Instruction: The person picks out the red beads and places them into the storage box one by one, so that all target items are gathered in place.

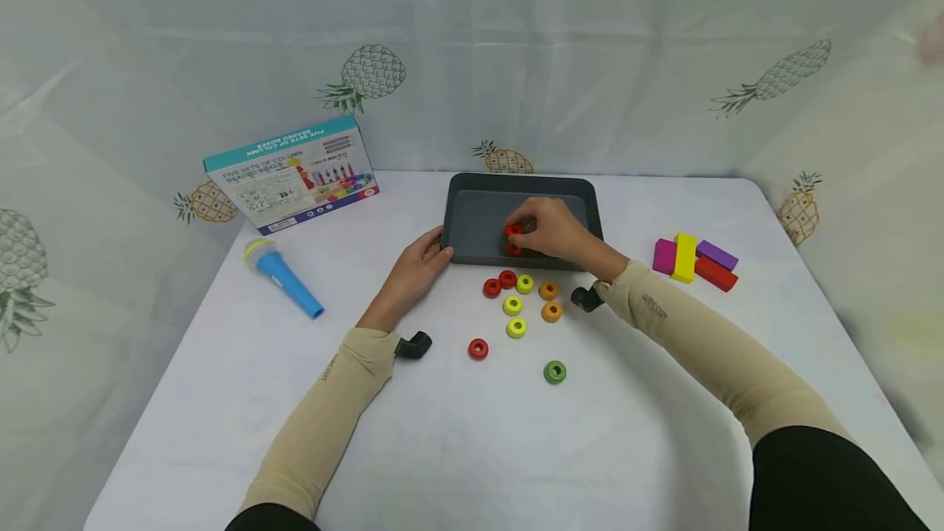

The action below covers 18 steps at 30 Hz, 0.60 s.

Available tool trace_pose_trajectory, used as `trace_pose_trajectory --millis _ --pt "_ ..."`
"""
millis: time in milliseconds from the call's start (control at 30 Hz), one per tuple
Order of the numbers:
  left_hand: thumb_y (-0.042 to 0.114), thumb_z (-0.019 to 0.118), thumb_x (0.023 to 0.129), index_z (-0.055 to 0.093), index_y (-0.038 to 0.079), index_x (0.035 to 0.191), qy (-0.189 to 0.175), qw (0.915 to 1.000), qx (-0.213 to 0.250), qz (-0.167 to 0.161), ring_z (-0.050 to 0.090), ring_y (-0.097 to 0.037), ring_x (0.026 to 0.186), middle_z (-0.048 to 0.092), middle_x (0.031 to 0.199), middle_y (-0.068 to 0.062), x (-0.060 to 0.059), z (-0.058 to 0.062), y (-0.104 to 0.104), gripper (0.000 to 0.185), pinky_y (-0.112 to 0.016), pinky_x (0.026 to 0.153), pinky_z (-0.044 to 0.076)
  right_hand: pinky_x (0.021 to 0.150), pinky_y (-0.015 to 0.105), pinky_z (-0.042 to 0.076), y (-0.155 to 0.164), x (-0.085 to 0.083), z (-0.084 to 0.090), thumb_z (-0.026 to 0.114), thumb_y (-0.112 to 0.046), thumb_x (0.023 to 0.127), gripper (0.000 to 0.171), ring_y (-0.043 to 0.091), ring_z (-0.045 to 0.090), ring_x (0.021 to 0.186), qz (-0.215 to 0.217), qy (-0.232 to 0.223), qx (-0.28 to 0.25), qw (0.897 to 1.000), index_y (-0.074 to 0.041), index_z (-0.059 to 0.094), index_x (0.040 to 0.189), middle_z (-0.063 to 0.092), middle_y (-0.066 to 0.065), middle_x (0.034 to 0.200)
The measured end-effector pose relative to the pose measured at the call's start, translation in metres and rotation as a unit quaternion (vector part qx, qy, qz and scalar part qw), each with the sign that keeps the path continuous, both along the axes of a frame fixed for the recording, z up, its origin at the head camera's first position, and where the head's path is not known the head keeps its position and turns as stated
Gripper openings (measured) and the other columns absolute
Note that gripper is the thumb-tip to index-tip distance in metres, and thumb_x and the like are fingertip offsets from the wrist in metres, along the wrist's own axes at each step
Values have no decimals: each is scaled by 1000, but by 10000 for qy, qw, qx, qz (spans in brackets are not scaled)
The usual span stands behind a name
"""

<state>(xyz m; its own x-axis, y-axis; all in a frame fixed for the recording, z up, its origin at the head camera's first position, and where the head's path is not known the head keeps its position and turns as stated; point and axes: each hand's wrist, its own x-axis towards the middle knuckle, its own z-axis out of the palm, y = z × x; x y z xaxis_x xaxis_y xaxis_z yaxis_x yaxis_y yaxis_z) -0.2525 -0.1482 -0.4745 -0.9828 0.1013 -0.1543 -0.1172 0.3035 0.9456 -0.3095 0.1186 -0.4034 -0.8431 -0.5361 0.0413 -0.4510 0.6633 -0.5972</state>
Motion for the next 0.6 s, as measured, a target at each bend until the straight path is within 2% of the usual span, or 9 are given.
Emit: trace_pose_trajectory --millis 267,600 --pt "35 57 104 35 24 159 -45 9999 77 -47 42 -17 147 43 160 -6 0 -1 0 61 -38 122 34 87 43 58 6 -15 -1 75 -11 90 29 29 67 101 -314 92 156 9993 -3 75 117 69 15 117" --pt "34 57 104 34 23 159 3 10000 20 -22 42 -17 147 43 160 -5 0 0 -1 60 -38 122 35 84 43 55 14 -39 -5 75 -14 90 30 29 65 100 -637 85 324 9974 -2 74 118 68 18 118"
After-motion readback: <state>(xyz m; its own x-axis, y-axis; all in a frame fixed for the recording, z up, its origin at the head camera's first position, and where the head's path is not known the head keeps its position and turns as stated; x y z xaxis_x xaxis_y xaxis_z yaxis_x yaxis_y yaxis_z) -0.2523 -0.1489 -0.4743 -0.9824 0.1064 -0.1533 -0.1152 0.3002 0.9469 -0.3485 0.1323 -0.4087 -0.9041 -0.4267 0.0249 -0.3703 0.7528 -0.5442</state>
